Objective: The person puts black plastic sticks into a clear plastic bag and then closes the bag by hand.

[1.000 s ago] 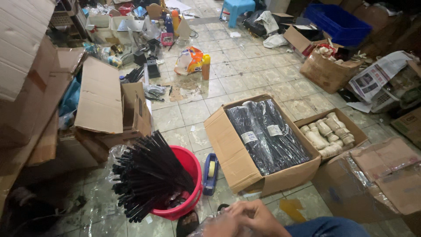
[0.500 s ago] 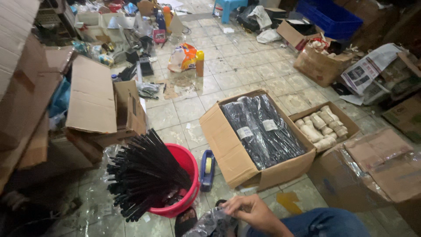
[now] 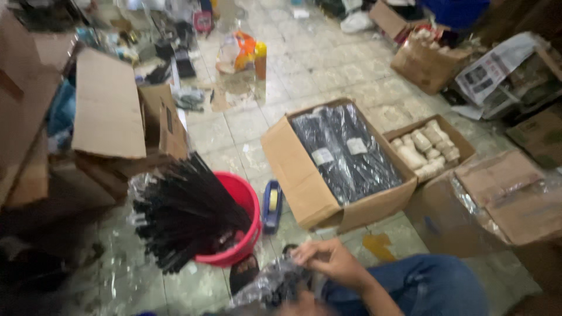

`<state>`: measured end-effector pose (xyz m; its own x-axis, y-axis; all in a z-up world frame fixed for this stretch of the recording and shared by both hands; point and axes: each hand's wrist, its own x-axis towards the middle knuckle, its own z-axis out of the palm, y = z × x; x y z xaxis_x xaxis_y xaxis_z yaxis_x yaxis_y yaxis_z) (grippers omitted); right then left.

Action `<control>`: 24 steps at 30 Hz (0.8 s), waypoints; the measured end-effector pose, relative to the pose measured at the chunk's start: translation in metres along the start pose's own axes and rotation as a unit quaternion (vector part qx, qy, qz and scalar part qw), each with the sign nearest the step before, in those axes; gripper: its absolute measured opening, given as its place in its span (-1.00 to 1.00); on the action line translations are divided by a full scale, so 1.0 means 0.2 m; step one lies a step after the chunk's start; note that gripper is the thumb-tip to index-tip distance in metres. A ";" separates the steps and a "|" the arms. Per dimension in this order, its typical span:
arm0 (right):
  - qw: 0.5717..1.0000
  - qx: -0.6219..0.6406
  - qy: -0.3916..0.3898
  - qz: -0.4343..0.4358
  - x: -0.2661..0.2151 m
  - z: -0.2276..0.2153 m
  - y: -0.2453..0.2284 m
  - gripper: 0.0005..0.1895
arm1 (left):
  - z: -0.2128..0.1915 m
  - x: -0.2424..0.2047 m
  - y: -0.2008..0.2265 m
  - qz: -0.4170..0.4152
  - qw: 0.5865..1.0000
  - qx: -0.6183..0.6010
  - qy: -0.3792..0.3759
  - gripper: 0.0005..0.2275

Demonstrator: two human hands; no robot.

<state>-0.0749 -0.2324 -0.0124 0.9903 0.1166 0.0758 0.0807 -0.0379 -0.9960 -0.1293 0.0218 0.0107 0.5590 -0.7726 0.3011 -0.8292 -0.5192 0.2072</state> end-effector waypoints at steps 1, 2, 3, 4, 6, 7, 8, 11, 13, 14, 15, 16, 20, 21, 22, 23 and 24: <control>0.999 -0.033 -0.010 0.003 -0.04 0.00 0.05 -0.91 | -0.10 0.09 -0.02 -0.004 1.000 -0.003 -0.006 0.13; 1.000 -0.025 -0.011 0.017 -0.03 -0.02 0.06 -0.91 | -0.11 0.19 -0.14 -0.008 1.000 -0.005 -0.012 0.14; 0.999 -0.045 0.000 0.013 -0.04 -0.02 0.08 -0.91 | -0.15 0.29 -0.20 -0.014 1.000 -0.012 -0.025 0.16; 0.998 -0.065 0.009 0.010 -0.06 -0.03 0.10 -0.90 | -0.19 0.40 -0.21 -0.019 0.999 -0.019 -0.037 0.17; 0.996 -0.058 0.028 0.053 -0.07 -0.04 0.15 -0.87 | -0.11 0.41 -0.26 -0.046 0.994 -0.056 -0.076 -0.16; 0.994 -0.064 0.049 0.070 -0.06 -0.06 0.19 -0.79 | -0.07 0.42 -0.30 -0.061 0.991 -0.077 -0.094 -0.44; 0.993 -0.054 0.047 0.090 -0.08 -0.02 0.12 -0.79 | -0.07 0.41 -0.29 -0.069 0.987 -0.088 -0.113 -0.44; 0.998 -0.006 0.048 0.049 -0.03 0.03 -0.04 -0.82 | -0.14 0.46 -0.33 -0.110 0.964 -0.178 -0.165 -0.71; 0.997 0.052 0.051 0.029 -0.01 0.04 -0.09 -0.87 | -0.25 0.49 -0.35 -0.158 0.938 -0.240 -0.195 -0.74; 0.997 0.052 0.052 0.028 -0.02 0.03 -0.05 -0.87 | -0.23 0.49 -0.35 -0.157 0.938 -0.239 -0.195 -0.74; 0.996 0.065 0.050 0.031 -0.02 0.01 -0.01 -0.86 | -0.21 0.49 -0.36 -0.166 0.931 -0.270 -0.182 -0.80; 0.995 0.078 0.048 0.033 -0.03 0.00 0.03 -0.86 | -0.19 0.50 -0.37 -0.175 0.922 -0.300 -0.169 -0.84; 0.995 0.091 0.034 0.030 -0.03 -0.03 0.00 -0.80 | -0.24 0.52 -0.38 -0.159 0.929 -0.319 -0.098 -0.79; 0.995 0.095 0.018 0.027 -0.03 -0.04 0.03 -0.67 | -0.24 0.52 -0.38 -0.154 0.925 -0.335 -0.086 -0.77; 0.995 0.098 0.001 0.023 -0.04 -0.06 0.06 -0.49 | -0.25 0.52 -0.38 -0.148 0.922 -0.351 -0.075 -0.75; 0.995 0.098 0.002 0.022 -0.04 -0.05 0.04 -0.49 | -0.25 0.52 -0.38 -0.147 0.922 -0.350 -0.074 -0.75; 0.996 0.091 0.004 0.027 -0.03 -0.04 0.03 -0.48 | -0.26 0.53 -0.38 -0.138 0.918 -0.365 -0.064 -0.74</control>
<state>-0.0805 -0.2409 -0.0179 0.9935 0.1119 0.0223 0.0069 0.1357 -0.9907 -0.0077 -0.0012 0.0751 0.7039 -0.7092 0.0400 -0.4056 -0.3551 0.8422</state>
